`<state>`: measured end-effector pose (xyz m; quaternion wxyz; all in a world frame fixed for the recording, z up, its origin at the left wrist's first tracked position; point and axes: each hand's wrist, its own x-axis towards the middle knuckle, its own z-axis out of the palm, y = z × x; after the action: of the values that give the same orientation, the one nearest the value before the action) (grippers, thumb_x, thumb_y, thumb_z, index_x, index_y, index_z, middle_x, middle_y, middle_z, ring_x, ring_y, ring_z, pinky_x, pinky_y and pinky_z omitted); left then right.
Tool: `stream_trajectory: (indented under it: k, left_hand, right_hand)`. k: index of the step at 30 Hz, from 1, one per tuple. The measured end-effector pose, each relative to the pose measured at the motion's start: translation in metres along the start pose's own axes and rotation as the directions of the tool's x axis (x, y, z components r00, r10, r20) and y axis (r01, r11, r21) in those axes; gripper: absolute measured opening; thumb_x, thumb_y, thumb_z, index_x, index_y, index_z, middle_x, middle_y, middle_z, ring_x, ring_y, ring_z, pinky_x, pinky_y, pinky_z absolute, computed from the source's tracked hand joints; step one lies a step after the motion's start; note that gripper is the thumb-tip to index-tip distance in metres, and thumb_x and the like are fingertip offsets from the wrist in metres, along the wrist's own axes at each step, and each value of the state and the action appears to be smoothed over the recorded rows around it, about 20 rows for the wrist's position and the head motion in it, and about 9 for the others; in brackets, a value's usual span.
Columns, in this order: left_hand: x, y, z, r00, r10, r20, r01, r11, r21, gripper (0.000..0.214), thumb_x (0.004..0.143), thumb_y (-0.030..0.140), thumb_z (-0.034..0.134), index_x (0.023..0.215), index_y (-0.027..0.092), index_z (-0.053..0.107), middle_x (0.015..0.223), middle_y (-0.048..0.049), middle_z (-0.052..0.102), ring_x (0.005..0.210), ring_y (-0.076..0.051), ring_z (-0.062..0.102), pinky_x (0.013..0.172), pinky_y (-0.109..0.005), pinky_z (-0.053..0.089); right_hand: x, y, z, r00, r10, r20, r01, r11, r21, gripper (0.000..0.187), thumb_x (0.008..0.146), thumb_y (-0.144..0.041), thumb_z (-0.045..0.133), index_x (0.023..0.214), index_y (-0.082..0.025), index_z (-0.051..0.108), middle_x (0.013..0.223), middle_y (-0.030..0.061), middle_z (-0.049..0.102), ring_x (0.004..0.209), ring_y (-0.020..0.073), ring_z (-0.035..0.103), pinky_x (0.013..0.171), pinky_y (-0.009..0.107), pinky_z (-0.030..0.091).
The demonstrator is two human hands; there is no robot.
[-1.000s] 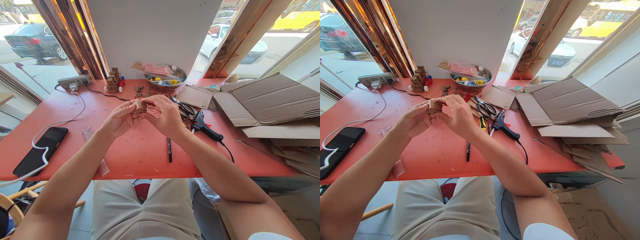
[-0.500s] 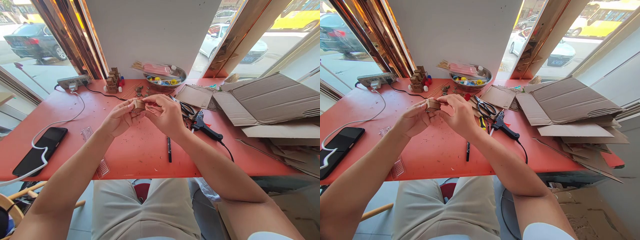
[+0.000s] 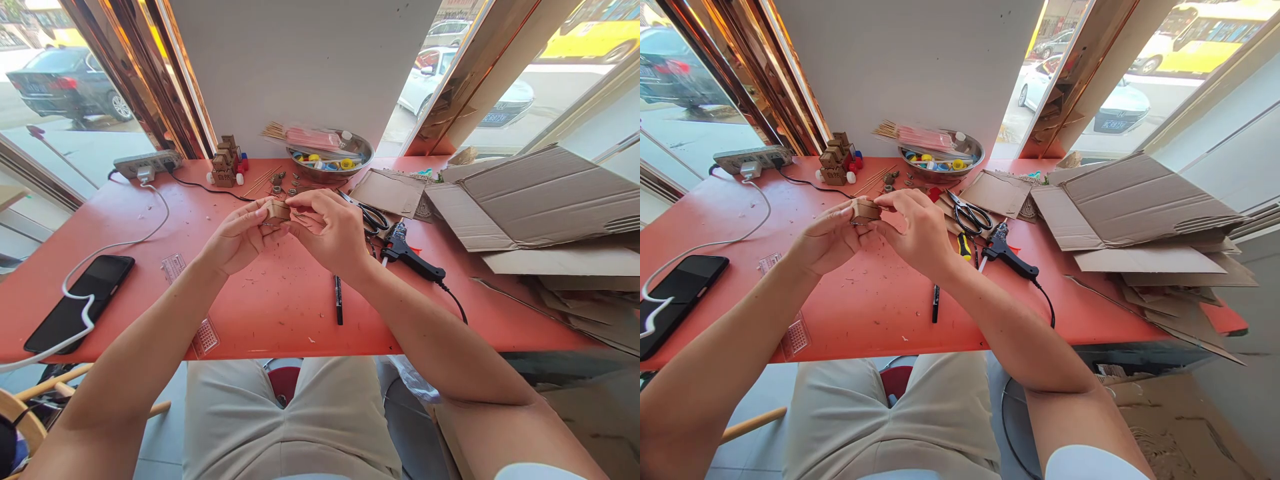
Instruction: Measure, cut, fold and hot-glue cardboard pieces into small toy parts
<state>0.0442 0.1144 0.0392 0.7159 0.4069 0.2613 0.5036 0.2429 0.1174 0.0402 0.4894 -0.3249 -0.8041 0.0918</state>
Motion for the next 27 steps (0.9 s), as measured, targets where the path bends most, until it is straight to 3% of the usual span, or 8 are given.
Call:
stream_trajectory:
  k: [4,10,16,19,23,27]
  left_hand:
    - [0.0001,-0.0006,-0.0023,1.000,0.004,0.007,-0.005,1.000,0.018,0.013,0.087,0.021,0.081,0.099,0.021,0.076,0.091,-0.0008,0.079,0.086,-0.018,0.081,0.100,-0.035,0.066]
    - [0.0007,-0.0011,-0.0042,1.000,0.004,-0.002,-0.004,1.000,0.024,0.012,0.089,0.020,0.079,0.100,0.020,0.076,0.089,-0.0012,0.080,0.085,-0.018,0.081,0.096,-0.032,0.066]
    - [0.0006,-0.0001,-0.0040,1.000,-0.011,-0.030,0.013,0.998,0.065,0.011,0.087,0.022,0.082,0.095,0.016,0.080,0.087,-0.0036,0.079,0.077,-0.015,0.076,0.086,-0.029,0.066]
    - [0.0003,0.0002,-0.0048,1.000,-0.015,-0.026,0.018,0.994,0.107,0.017,0.084,0.024,0.088,0.095,0.015,0.080,0.091,-0.0045,0.079,0.078,-0.015,0.075,0.082,-0.029,0.065]
    - [-0.0001,-0.0007,-0.0058,1.000,0.005,-0.012,-0.003,0.989,0.149,0.028,0.083,0.038,0.092,0.093,0.014,0.079,0.091,-0.0073,0.081,0.080,-0.017,0.077,0.084,-0.030,0.065]
    - [-0.0007,0.0003,-0.0047,0.998,0.052,-0.024,-0.046,0.975,0.216,0.050,0.071,0.055,0.099,0.097,0.018,0.079,0.088,-0.0050,0.082,0.080,-0.018,0.079,0.087,-0.034,0.065]
  right_hand:
    - [-0.0002,0.0002,-0.0002,1.000,-0.015,-0.007,0.015,1.000,-0.022,0.046,0.102,-0.067,0.063,0.107,-0.024,0.079,0.105,0.0078,0.081,0.101,0.0254,0.074,0.094,0.041,0.061]
    - [-0.0010,0.0024,0.0008,1.000,-0.023,0.008,0.023,0.999,-0.027,0.045,0.102,-0.065,0.064,0.110,-0.024,0.078,0.107,0.0085,0.081,0.103,0.0261,0.074,0.096,0.042,0.061]
    - [-0.0004,0.0083,0.0030,0.997,-0.021,0.072,0.022,0.999,-0.022,0.052,0.100,-0.065,0.066,0.130,-0.023,0.074,0.125,0.0127,0.080,0.114,0.0292,0.073,0.104,0.047,0.060]
    - [0.0003,0.0081,0.0041,0.994,-0.017,0.104,0.014,0.999,0.030,0.041,0.101,-0.053,0.070,0.129,-0.023,0.075,0.125,0.0111,0.081,0.114,0.0277,0.074,0.105,0.047,0.060]
    - [0.0028,0.0058,0.0051,0.987,0.102,0.127,-0.128,0.968,0.214,0.028,0.097,-0.037,0.074,0.118,-0.019,0.078,0.116,0.0093,0.084,0.105,0.0232,0.078,0.099,0.041,0.064]
    - [0.0069,0.0058,0.0036,0.941,0.293,0.170,-0.336,0.865,0.373,0.037,0.093,-0.050,0.078,0.113,-0.019,0.078,0.113,0.0093,0.085,0.103,0.0227,0.080,0.096,0.040,0.066]
